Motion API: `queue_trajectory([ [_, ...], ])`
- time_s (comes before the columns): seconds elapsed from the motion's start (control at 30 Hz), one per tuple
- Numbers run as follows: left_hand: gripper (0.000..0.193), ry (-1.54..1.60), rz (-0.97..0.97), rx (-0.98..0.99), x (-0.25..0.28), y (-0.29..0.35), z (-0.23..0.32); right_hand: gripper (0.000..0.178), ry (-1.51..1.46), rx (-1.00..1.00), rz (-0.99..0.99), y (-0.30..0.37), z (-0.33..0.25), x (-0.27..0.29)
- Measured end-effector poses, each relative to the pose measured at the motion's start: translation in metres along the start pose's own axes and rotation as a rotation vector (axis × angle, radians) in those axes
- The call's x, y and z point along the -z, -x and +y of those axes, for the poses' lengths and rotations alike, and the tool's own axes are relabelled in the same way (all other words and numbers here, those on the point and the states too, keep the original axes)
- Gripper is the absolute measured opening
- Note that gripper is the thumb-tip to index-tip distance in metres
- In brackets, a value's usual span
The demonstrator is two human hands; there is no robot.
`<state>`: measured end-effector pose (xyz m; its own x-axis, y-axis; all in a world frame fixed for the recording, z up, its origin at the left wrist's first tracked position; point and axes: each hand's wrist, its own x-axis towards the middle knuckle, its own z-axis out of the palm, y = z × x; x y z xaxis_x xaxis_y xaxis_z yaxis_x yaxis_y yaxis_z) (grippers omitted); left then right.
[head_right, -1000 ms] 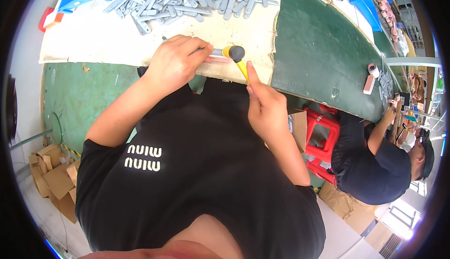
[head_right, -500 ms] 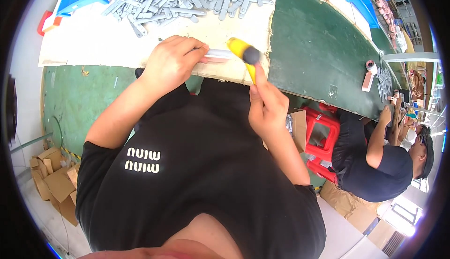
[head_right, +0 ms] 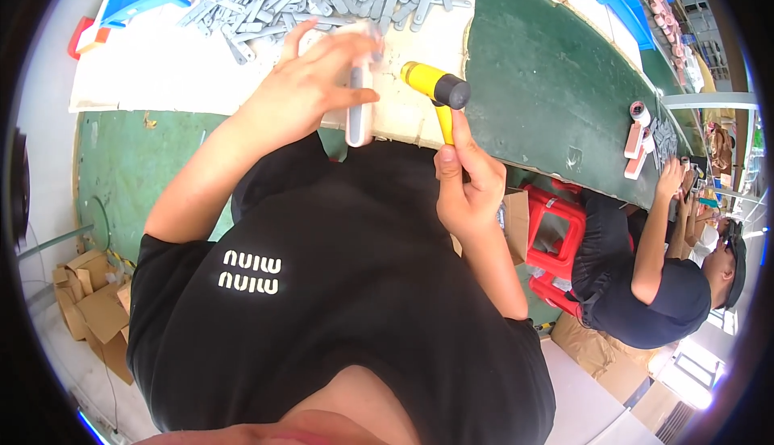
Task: The person assembles small plastic electronic device components by hand, using a rubber mallet to secure plastic rings into a plastic housing at a production line workbench.
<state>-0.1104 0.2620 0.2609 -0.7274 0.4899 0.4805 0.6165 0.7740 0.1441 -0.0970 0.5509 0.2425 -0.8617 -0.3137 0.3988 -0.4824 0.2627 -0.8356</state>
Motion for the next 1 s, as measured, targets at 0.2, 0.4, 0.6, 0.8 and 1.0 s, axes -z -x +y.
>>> queue_trajectory([
  [0.2,0.04,0.302,0.161,0.311,-0.013,0.01,0.004,0.046,0.009,-0.146,-0.131,-0.009,-0.001,-0.006],
  [0.4,0.04,0.059,0.288,0.572,-0.025,0.035,0.014,0.048,0.088,-0.15,-0.231,-0.031,-0.018,-0.01],
  [0.6,0.024,0.174,0.388,0.504,-0.027,0.049,0.012,0.048,0.005,0.052,-0.231,-0.051,-0.03,-0.013],
  [0.8,0.023,0.185,0.458,0.413,-0.041,0.054,0.01,0.051,0.256,0.036,-0.245,-0.048,-0.008,-0.039],
  [1.0,0.021,0.184,0.481,0.401,-0.043,0.053,0.009,0.05,0.189,0.035,-0.097,-0.032,-0.017,-0.038],
])
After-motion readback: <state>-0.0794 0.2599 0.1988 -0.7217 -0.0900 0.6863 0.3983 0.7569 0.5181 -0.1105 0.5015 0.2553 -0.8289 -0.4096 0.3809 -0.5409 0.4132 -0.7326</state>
